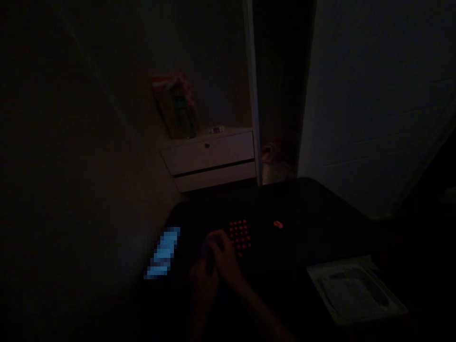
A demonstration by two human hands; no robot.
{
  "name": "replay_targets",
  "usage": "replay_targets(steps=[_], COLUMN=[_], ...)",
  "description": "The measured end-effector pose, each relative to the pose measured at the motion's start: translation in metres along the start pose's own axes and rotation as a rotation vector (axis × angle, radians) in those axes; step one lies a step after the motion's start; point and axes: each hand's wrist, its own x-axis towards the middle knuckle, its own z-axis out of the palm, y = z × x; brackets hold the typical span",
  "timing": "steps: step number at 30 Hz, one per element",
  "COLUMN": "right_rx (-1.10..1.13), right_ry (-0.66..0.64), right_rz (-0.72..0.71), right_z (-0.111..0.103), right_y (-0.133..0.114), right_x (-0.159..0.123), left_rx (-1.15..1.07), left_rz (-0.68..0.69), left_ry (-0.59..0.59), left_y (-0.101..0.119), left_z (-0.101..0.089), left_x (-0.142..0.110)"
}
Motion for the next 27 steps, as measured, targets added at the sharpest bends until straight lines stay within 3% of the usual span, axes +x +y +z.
replay_targets(steps=[27], right_rx=[-0.009], right_ry=[-0.002], right_rz=[0.018], right_z=[-0.0002], right_y=[0.0024], right_x=[-0.0006], left_rx=[0.016], left_rz=[0.032], left_ry=[0.034], left_y=[0.0018], left_z=[-0.0019], left_x=[0.0011])
